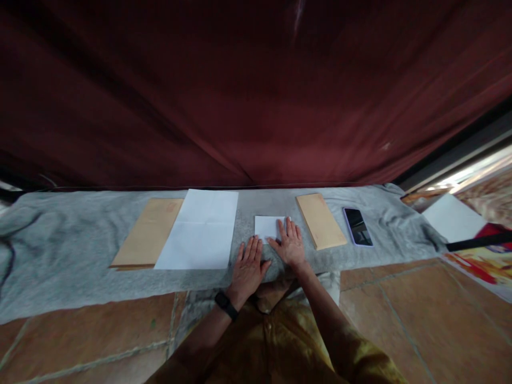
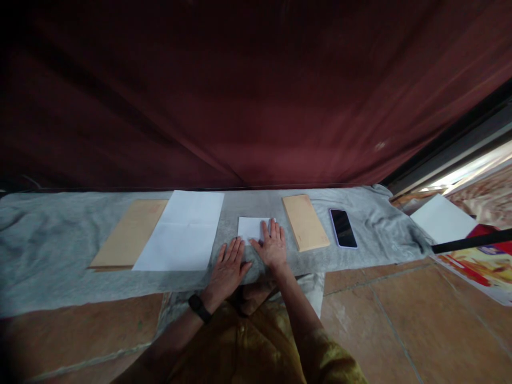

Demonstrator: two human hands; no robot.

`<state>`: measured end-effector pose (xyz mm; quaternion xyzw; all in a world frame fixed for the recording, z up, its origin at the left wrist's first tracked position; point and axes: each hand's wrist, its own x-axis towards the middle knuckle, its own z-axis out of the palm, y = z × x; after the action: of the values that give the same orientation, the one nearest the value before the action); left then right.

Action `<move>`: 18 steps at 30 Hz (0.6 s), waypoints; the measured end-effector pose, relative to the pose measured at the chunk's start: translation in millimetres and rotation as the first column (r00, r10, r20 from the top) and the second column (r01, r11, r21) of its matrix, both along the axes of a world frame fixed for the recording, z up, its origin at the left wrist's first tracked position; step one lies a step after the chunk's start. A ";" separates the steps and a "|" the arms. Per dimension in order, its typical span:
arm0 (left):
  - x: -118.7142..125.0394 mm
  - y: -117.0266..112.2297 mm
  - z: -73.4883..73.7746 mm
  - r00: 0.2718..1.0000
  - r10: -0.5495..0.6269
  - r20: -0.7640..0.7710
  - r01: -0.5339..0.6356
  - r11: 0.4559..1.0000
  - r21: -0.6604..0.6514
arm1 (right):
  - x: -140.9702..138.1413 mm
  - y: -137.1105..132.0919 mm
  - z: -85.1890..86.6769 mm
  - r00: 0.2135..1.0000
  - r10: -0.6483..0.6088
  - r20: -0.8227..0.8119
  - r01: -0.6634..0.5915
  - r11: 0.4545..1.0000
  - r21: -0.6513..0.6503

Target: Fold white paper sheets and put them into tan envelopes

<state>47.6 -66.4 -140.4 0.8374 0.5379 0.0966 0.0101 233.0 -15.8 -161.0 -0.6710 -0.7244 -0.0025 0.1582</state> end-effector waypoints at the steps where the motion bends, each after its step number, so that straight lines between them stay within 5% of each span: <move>1: -0.7 -0.4 -0.3 1.000 -0.001 0.000 0.001 1.000 0.000 | 0.7 -0.1 -0.3 1.000 0.004 -0.002 -0.004 1.000 -0.009; 18: -4.4 -8.1 4.7 0.998 0.064 -0.011 -0.064 0.998 -0.016 | 15.6 5.9 -2.0 0.998 0.043 -0.051 -0.051 0.984 -0.170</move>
<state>43.2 -74.5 -135.7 0.8201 0.5652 0.0882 0.0111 248.6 -9.9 -163.0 -0.6646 -0.7337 0.0794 0.1171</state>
